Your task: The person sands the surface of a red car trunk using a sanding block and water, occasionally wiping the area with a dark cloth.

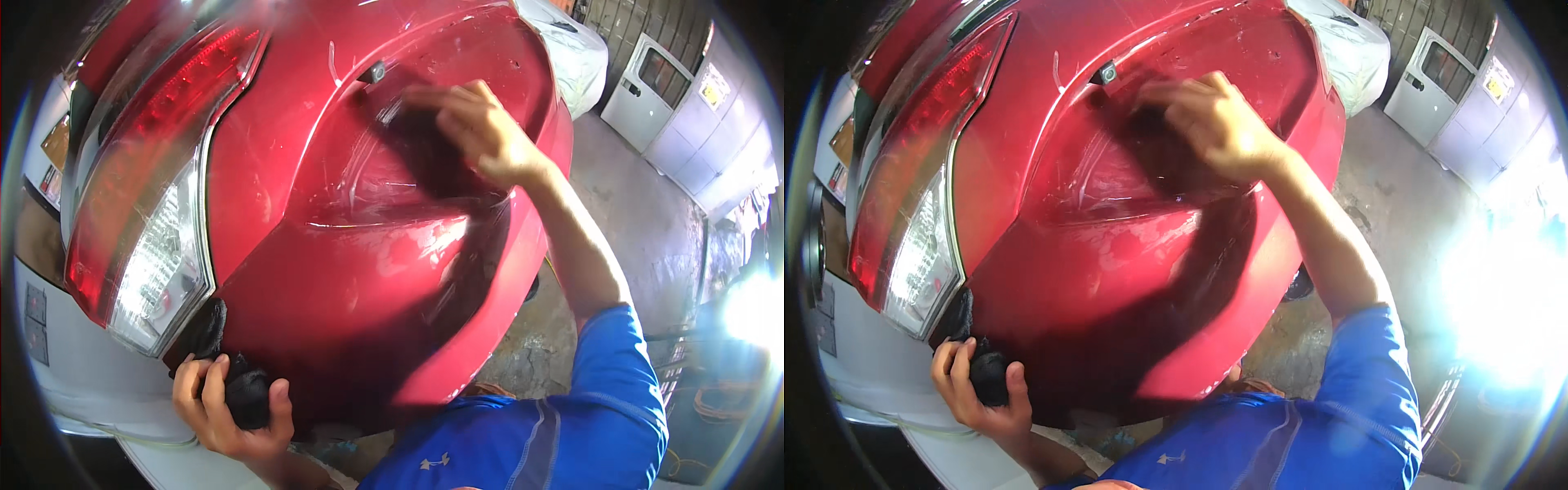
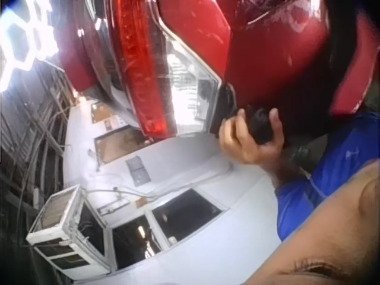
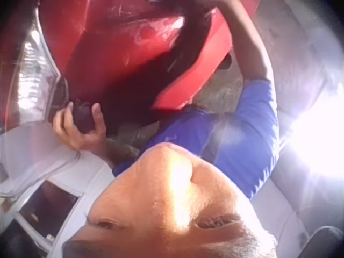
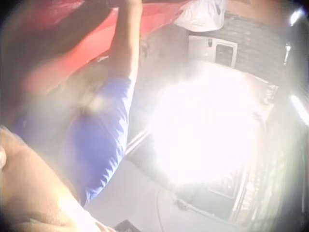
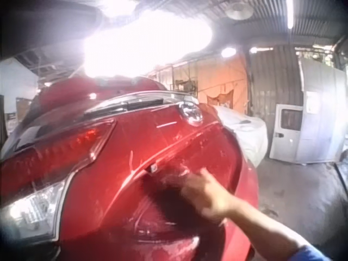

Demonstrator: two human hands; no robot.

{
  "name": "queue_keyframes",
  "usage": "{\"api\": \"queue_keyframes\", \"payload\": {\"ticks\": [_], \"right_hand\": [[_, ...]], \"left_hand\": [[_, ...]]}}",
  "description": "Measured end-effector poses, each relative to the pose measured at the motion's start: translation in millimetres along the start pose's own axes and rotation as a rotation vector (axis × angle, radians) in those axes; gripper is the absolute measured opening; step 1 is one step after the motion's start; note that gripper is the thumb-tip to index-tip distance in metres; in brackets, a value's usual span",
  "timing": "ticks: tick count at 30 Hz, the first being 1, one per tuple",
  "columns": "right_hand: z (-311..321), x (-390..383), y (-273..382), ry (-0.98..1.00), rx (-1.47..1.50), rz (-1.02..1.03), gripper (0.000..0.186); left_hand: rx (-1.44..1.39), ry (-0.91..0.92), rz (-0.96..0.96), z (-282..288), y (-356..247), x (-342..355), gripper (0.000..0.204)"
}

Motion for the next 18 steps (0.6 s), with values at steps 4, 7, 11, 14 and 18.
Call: {"api": "queue_keyframes", "payload": {"ticks": [4, 7, 11, 14, 18], "right_hand": [[-49, -6, 61, 0.156, 0.146, 0.133, 0.036], [-12, 5, 17, -0.022, 0.007, 0.028, 0.032], [-49, -2, 68, 0.118, 0.122, 0.157, 0.032], [2, -4, -6, -0.056, -0.078, -0.049, 0.032], [-54, -3, 59, 0.213, -0.049, 0.088, 0.032]], "left_hand": [[0.018, -0.03, 0.005, 1, 5, -2, 0.059], [0.014, -0.023, 0.01, -2, 1, -2, 0.059], [0.048, -0.019, 0.019, 4, 6, -3, 0.059], [-0.007, -0.022, 0.058, -12, -1, 3, 0.06], [0.066, -0.018, 0.044, 3, 6, -4, 0.06]]}}
Point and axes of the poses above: each hand's wrist, its own x-axis towards the middle knuckle, its own z-axis out of the back of the hand, y = z × x, the point moved 9 cm from there along x, towards the middle knuckle, and after that the axes turned 14 degrees about x, right-handed, at the moved point
